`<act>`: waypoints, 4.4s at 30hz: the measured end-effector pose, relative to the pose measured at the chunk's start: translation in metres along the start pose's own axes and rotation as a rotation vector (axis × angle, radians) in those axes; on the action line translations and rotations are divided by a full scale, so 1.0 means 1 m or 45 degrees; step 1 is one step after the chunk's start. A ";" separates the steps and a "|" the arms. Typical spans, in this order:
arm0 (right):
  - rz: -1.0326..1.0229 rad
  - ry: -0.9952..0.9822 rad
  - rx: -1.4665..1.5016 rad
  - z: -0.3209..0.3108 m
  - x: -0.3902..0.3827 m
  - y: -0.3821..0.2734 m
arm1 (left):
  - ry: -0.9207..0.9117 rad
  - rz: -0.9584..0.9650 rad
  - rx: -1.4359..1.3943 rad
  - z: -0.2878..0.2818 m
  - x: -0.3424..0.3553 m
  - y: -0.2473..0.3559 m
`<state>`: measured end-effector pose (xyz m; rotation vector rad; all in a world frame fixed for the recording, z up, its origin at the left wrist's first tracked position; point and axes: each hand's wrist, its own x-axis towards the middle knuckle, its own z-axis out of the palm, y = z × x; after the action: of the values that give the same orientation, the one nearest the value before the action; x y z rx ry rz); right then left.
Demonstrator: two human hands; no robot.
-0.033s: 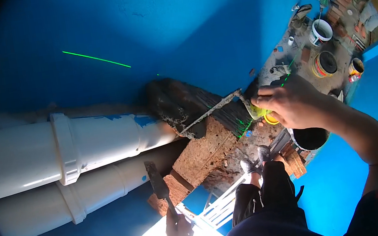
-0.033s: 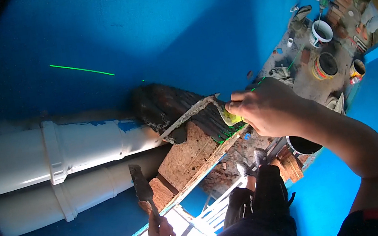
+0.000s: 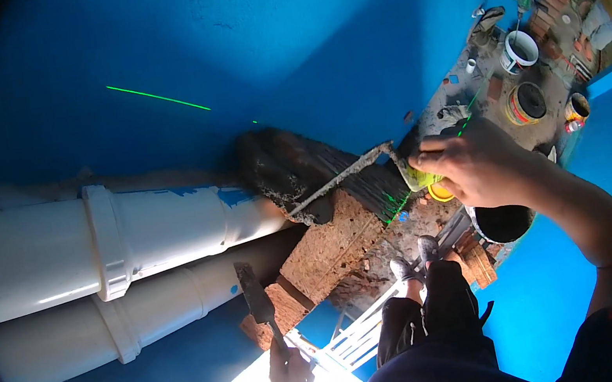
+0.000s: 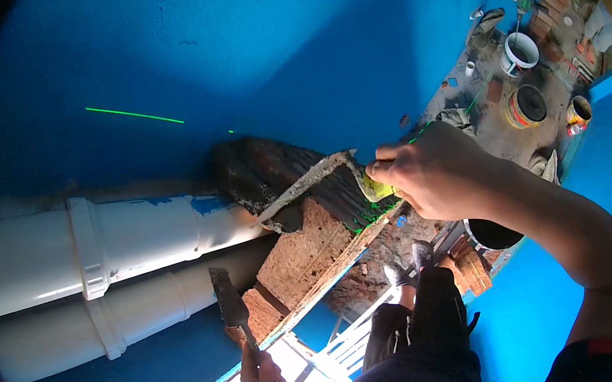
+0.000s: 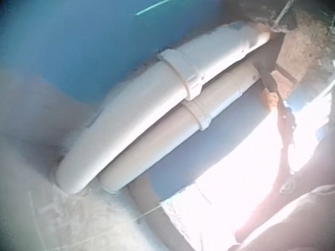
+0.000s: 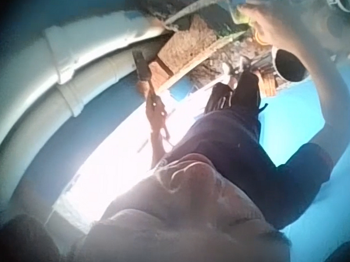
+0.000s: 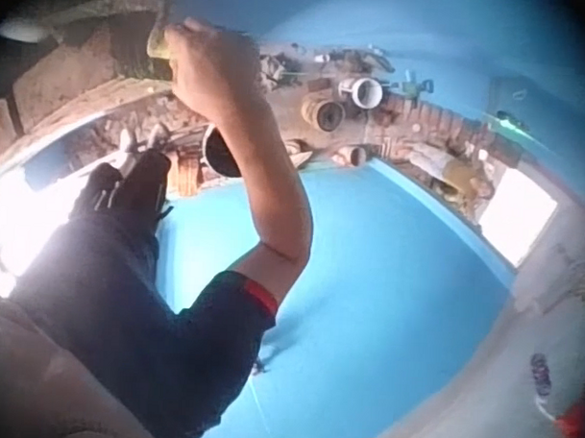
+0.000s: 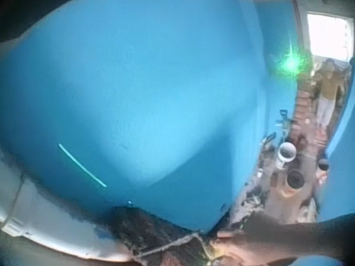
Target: The person applies mortar to a brick wall using a trowel and a hawk, then places a brick on the mortar and taps it into place.
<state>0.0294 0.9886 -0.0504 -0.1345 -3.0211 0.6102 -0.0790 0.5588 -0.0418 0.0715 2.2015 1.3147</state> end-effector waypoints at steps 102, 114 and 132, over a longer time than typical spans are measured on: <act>2.102 0.095 2.035 0.321 -0.340 0.033 | 0.188 0.538 0.793 0.000 0.078 -0.052; 2.075 -0.760 0.450 0.472 -0.325 0.177 | 0.010 0.158 0.502 0.049 0.156 -0.044; 2.248 -0.306 0.617 0.748 -0.333 0.226 | 0.133 -0.115 0.763 0.154 0.229 -0.085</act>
<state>0.3229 0.8762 -0.8397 -2.7563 -1.9167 1.2931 -0.1743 0.7112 -0.2672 0.1292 2.5831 0.5854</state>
